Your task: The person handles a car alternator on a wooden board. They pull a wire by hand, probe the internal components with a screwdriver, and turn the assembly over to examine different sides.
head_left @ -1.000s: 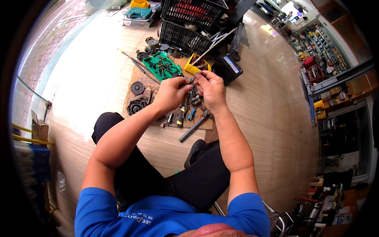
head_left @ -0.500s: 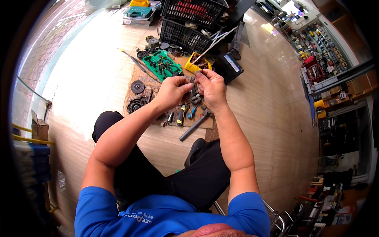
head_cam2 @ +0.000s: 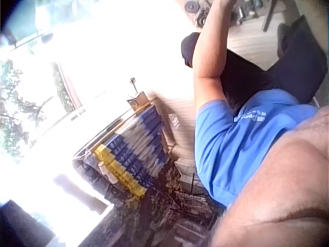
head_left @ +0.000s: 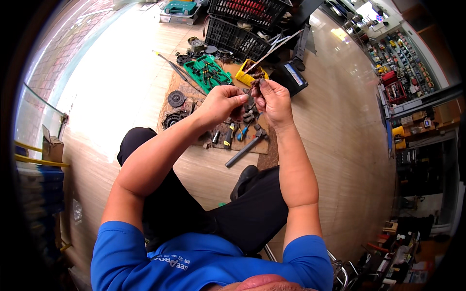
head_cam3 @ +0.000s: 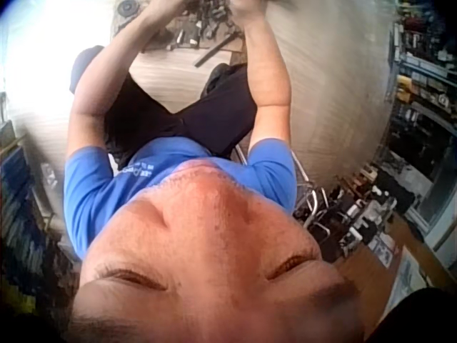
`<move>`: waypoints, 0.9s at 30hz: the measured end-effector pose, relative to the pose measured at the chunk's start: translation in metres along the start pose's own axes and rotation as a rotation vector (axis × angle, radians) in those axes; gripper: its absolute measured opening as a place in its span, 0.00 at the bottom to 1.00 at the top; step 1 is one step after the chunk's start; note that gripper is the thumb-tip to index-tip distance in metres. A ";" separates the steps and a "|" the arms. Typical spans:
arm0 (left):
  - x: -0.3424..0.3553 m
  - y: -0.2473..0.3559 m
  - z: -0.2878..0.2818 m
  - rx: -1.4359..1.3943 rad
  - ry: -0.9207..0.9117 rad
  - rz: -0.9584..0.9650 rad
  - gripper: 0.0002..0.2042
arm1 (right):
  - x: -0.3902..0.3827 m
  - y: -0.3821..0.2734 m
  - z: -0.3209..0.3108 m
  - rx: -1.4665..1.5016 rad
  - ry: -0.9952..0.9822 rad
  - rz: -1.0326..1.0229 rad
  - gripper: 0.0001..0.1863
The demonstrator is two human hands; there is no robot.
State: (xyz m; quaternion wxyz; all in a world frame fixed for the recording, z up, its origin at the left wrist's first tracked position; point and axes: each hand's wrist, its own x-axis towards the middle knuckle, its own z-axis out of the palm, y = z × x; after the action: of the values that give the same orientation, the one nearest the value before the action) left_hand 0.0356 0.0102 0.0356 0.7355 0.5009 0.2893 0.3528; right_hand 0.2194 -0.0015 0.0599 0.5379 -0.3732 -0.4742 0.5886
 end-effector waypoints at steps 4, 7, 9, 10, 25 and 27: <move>0.002 -0.001 -0.001 0.010 -0.007 -0.002 0.09 | -0.002 -0.001 0.002 0.025 0.014 0.005 0.11; 0.001 0.000 -0.001 0.013 -0.007 -0.009 0.09 | -0.002 -0.005 0.008 -0.001 0.041 0.014 0.09; 0.000 0.001 -0.001 0.013 -0.014 -0.012 0.09 | -0.002 -0.007 0.009 -0.033 0.043 0.031 0.07; 0.000 0.002 -0.001 0.012 -0.018 -0.014 0.09 | -0.002 -0.006 0.009 -0.050 0.051 0.024 0.06; -0.003 0.001 0.006 0.133 0.034 0.073 0.09 | -0.001 0.004 0.006 -0.139 0.097 -0.071 0.07; -0.001 -0.002 0.007 0.166 0.071 0.087 0.09 | -0.001 0.007 0.008 -0.203 0.112 -0.073 0.07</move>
State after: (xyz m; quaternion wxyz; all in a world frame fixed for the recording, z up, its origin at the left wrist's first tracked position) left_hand 0.0407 0.0057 0.0362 0.6648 0.5592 0.3214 0.3770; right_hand 0.2102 -0.0036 0.0554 0.5441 -0.4405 -0.5139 0.4958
